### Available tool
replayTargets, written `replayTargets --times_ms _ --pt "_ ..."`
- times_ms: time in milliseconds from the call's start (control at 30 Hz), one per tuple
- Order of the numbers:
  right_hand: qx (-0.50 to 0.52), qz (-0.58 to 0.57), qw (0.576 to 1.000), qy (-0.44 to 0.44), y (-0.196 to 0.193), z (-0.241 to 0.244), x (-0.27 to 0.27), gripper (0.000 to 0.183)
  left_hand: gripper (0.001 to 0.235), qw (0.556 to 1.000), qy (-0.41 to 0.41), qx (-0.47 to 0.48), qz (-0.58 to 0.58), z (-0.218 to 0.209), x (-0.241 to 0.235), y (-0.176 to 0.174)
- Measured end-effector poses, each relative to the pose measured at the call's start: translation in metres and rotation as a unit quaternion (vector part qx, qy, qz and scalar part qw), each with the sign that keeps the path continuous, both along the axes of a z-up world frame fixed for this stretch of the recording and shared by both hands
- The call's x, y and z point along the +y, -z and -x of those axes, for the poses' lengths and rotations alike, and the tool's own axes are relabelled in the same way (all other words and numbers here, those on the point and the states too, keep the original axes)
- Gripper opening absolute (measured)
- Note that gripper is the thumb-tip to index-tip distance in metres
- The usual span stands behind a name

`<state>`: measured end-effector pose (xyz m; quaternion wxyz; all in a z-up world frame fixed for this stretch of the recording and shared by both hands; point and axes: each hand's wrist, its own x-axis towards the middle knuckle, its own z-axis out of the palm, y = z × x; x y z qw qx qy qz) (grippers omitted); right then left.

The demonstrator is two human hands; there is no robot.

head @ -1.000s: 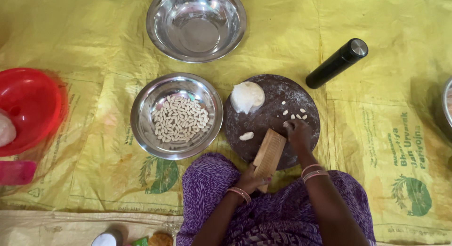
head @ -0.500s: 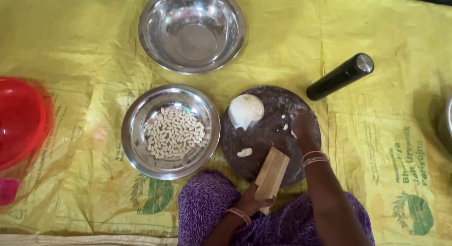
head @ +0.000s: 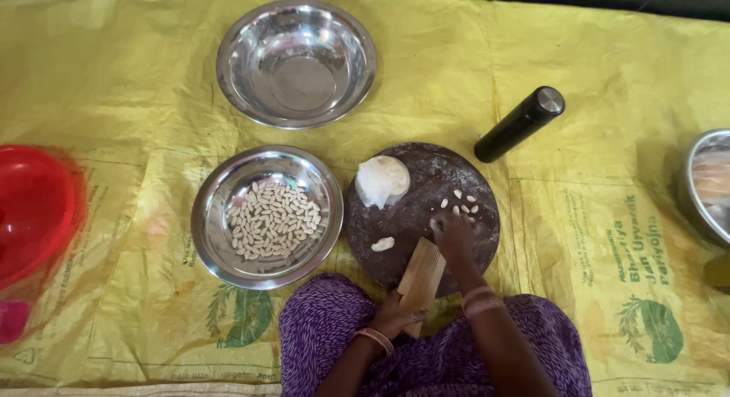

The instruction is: The person sits on the floor and uses a wooden ridged board to press small pieces of dough, creating ridged snack pieces. The finished pieces are placed into a metal bowl.

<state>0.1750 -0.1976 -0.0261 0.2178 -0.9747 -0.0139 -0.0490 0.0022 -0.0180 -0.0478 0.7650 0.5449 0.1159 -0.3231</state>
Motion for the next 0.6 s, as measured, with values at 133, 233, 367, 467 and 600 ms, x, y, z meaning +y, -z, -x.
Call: replayTargets --times_ms 133,233,367,467,600 --pt "0.011 -0.145 0.985 0.087 0.009 0.047 -0.031 0.020 0.074 0.994 0.040 -0.012 -0.099 0.000 0.006 -0.012" --pt "0.089 -0.192 0.972 0.099 0.011 0.077 -0.037 0.022 0.077 0.997 0.016 0.015 -0.077 0.001 0.008 -0.029" --pt "0.118 -0.265 0.952 0.101 0.008 0.093 -0.025 0.022 0.079 0.997 0.014 0.047 -0.064 -0.004 0.010 -0.050" --pt "0.064 -0.252 0.964 0.044 0.001 0.095 -0.014 0.021 0.081 0.995 0.027 0.053 -0.083 -0.002 0.011 -0.064" --pt "0.102 -0.180 0.978 0.006 -0.012 0.093 -0.003 0.020 0.082 0.990 0.050 0.040 -0.122 -0.004 0.015 -0.075"
